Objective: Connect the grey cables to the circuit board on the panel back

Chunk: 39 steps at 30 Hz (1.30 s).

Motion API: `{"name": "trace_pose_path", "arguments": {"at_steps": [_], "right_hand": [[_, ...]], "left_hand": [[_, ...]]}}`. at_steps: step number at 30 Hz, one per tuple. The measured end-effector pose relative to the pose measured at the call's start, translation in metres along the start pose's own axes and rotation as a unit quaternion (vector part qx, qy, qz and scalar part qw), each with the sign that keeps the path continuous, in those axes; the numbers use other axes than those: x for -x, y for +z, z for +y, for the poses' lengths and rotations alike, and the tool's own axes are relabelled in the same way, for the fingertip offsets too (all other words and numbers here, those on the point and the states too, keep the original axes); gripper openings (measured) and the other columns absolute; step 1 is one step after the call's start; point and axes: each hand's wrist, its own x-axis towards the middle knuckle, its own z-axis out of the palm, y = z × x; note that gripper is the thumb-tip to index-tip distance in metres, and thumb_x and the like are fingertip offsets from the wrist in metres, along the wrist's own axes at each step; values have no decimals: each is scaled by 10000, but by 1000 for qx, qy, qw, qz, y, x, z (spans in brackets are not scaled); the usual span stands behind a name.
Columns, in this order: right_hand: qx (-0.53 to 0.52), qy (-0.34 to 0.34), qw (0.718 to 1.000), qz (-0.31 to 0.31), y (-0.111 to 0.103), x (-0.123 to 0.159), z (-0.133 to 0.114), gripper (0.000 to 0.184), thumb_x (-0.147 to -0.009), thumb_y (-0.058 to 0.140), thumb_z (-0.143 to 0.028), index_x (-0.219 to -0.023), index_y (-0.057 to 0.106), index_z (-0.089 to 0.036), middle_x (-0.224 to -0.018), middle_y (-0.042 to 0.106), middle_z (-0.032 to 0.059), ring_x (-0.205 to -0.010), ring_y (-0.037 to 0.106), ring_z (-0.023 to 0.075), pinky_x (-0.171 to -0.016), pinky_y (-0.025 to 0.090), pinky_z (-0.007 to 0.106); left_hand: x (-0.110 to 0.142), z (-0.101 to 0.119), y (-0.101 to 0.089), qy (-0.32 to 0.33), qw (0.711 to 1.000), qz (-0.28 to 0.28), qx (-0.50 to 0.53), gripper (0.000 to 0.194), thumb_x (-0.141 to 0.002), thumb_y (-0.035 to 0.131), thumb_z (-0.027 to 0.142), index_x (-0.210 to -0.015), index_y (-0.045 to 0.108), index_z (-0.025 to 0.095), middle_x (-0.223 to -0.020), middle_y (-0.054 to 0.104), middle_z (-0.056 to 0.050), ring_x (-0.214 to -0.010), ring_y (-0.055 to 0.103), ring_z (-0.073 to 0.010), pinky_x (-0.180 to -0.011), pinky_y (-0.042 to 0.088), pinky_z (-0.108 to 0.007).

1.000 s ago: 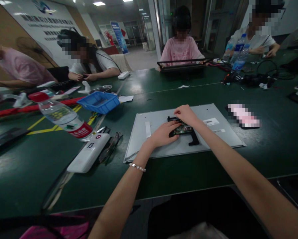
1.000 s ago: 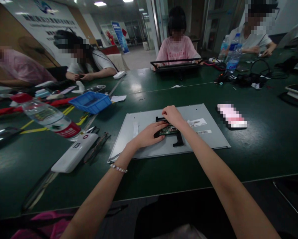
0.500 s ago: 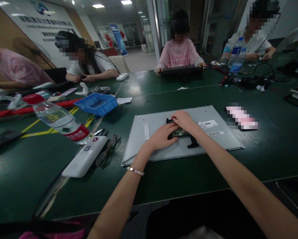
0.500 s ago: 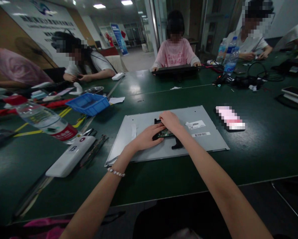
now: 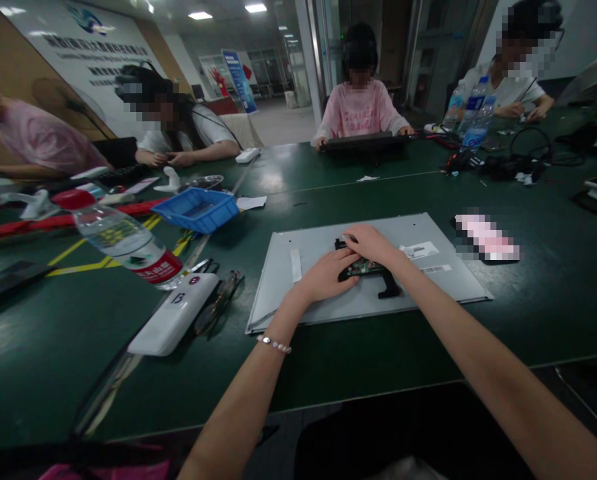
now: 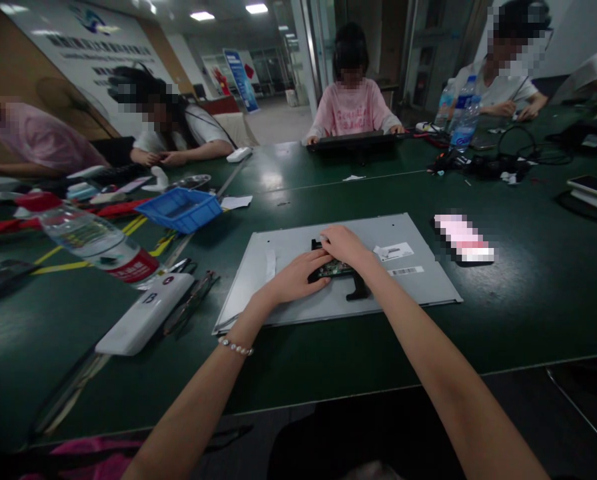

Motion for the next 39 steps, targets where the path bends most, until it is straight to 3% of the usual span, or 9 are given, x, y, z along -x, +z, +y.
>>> {"name": "trace_pose_path", "arguments": {"at_steps": [19, 24, 34, 39], "right_hand": [[9, 16, 1000, -17, 0, -3, -1, 250, -914, 476, -221, -983, 710, -167, -1022, 664, 103, -973, 589, 192, -868, 414, 267], [5, 12, 1000, -3, -2, -4, 0, 261, -908, 506, -267, -1091, 674, -186, -1045, 647, 94, -935, 589, 186, -832, 421, 269], [-25, 2, 1000, -5, 1, -6, 4, 231, -910, 494, -246, -958, 707, -170, -1009, 660, 89, -967, 582, 189, -860, 412, 276], [-59, -5, 998, 31, 2, -11, 10, 298, -891, 508, -229, -1152, 616, -137, -1146, 613, 114, -1043, 563, 183, -929, 398, 288]], "left_hand": [[0, 0, 0, -2, 1000, -5, -16, 498, -876, 511, 316, -1344, 424, 167, -1402, 442, -113, -1284, 413, -247, -1072, 335, -436], [0, 0, -1, 0, 1000, -3, -10, 508, -868, 516, 300, -1353, 414, 191, -1397, 451, -108, -1282, 418, -257, -1062, 341, -468], [-1, 0, -1, 0, 1000, 1, -8, 509, -872, 508, 313, -1354, 414, 180, -1403, 439, -113, -1290, 407, -257, -1071, 337, -446], [-1, 0, 1, -5, 1000, 4, -1, 520, -867, 509, 306, -1366, 404, 207, -1399, 445, -100, -1281, 414, -263, -1065, 332, -473]]}}
